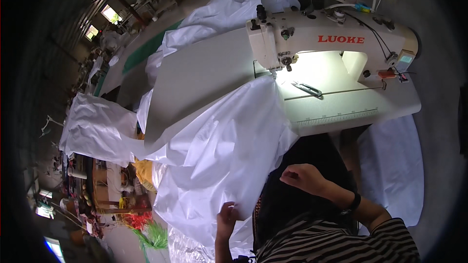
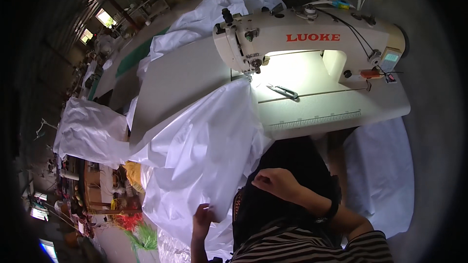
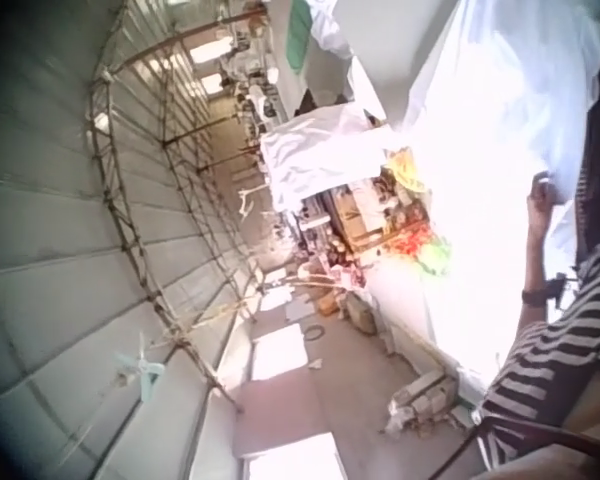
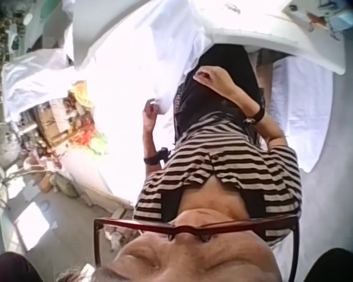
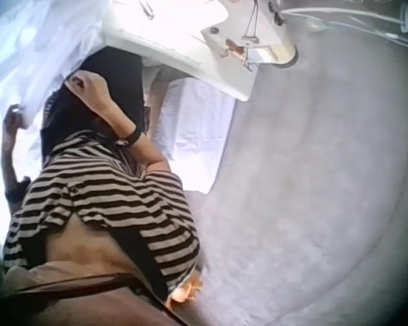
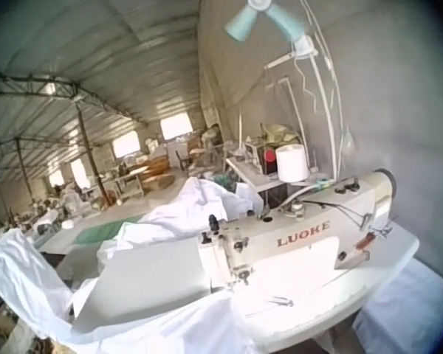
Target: Sewing large white plastic sheets together using an industrial sewing machine in a workshop environment.
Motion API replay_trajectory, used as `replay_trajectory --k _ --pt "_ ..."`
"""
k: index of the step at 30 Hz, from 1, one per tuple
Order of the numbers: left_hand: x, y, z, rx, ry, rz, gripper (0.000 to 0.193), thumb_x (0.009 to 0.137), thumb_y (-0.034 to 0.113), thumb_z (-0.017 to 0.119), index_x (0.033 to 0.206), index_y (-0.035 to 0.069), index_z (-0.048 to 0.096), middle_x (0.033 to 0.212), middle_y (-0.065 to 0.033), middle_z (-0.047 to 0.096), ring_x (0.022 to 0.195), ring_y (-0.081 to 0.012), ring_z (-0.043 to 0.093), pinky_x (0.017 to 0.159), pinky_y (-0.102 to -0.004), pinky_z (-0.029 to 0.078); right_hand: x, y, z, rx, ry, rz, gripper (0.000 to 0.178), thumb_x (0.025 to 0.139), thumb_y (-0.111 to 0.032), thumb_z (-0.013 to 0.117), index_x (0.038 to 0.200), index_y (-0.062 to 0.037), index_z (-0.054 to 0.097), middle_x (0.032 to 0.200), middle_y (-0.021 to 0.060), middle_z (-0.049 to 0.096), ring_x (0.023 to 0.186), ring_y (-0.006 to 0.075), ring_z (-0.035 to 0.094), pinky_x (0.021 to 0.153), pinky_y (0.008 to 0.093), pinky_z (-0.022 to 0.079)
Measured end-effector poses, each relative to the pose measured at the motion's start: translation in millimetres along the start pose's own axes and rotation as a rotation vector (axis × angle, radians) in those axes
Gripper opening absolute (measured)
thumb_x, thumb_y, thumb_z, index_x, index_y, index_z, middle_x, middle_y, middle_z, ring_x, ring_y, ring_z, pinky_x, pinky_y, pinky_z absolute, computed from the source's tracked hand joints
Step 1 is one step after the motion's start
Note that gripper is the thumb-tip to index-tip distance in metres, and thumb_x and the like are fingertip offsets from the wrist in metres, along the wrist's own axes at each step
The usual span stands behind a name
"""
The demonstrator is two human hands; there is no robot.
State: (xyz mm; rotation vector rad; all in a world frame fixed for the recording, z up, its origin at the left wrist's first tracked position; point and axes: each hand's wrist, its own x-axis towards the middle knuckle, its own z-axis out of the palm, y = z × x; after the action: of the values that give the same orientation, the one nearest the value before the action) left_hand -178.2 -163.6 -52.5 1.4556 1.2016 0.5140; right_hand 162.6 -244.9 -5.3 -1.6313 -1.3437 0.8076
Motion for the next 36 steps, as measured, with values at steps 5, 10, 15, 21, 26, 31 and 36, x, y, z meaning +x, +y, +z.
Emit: replay_trajectory --k 5,10,15,21,26,31,36 --pt "-22 43 -41 0.49 0.531 0.325 0.005 0.087 -0.002 0.056 0.086 -0.004 0.06 0.078 -0.0118 0.059 0.069 -0.0214 0.056 0.066 -0.0332 0.047 6 19 14 -0.087 -0.033 0.131 0.053 0.088 -0.036 0.072 0.126 -0.0041 0.056 0.072 0.0071 0.065 0.067 0.0245 0.066 0.063 0.0367 0.051" --pt "-39 101 -18 0.331 0.55 0.301 0.008 0.089 0.003 0.059 0.093 -0.004 0.061 0.08 -0.0107 0.06 0.076 -0.0187 0.057 0.072 -0.0328 0.047 44 47 45 0.016 -0.164 0.209 0.042 0.09 -0.035 0.071 0.113 -0.0019 0.061 0.076 0.0103 0.065 0.067 0.0258 0.065 0.063 0.0375 0.05" --pt "-58 85 -47 0.391 0.536 0.39 0.014 0.09 0.012 0.067 0.095 -0.001 0.064 0.075 -0.0068 0.065 0.069 -0.0159 0.061 0.063 -0.0293 0.048 -2 -17 25 0.516 -0.296 -0.124 0.018 0.098 -0.019 0.064 0.104 -0.002 0.061 0.096 0.0075 0.068 0.086 0.0185 0.067 0.077 0.0357 0.054" --pt "-74 135 -27 0.146 0.169 0.218 0.03 0.098 0.022 0.065 0.107 -0.006 0.067 0.1 -0.0154 0.071 0.085 -0.0193 0.063 0.074 -0.0318 0.051 -72 -63 -22 1.075 -0.475 -0.015 0.017 0.092 -0.009 0.072 0.102 -0.0041 0.059 0.09 0.0045 0.068 0.087 0.0121 0.068 0.075 0.0292 0.056" --pt "-80 141 -5 0.182 -0.046 0.59 0.016 0.1 0.013 0.062 0.1 0.0 0.07 0.089 -0.0057 0.071 0.068 -0.0094 0.057 0.058 -0.0247 0.046 -80 -99 -16 0.522 -0.584 -0.299 0.014 0.097 -0.017 0.064 0.104 -0.0063 0.06 0.094 0.0112 0.07 0.078 0.0259 0.072 0.073 0.0336 0.058" --pt "-90 136 7 0.261 0.078 0.371 0.014 0.096 0.001 0.063 0.109 -0.001 0.069 0.086 -0.0053 0.07 0.066 -0.0067 0.058 0.057 -0.0213 0.047 -76 -118 -11 0.427 -0.497 -0.516 0.019 0.096 -0.017 0.065 0.109 -0.0057 0.058 0.1 0.0114 0.069 0.079 0.0293 0.071 0.071 0.0346 0.059" --pt "-102 142 34 0.031 0.088 0.312 0.029 0.097 0.023 0.067 0.116 0.0 0.066 0.1 -0.0087 0.07 0.087 -0.0154 0.064 0.075 -0.028 0.052 -78 -145 6 0.355 -0.398 -0.725 0.028 0.096 -0.023 0.057 0.115 -0.0031 0.058 0.089 0.0143 0.064 0.074 0.0322 0.066 0.061 0.0406 0.051"
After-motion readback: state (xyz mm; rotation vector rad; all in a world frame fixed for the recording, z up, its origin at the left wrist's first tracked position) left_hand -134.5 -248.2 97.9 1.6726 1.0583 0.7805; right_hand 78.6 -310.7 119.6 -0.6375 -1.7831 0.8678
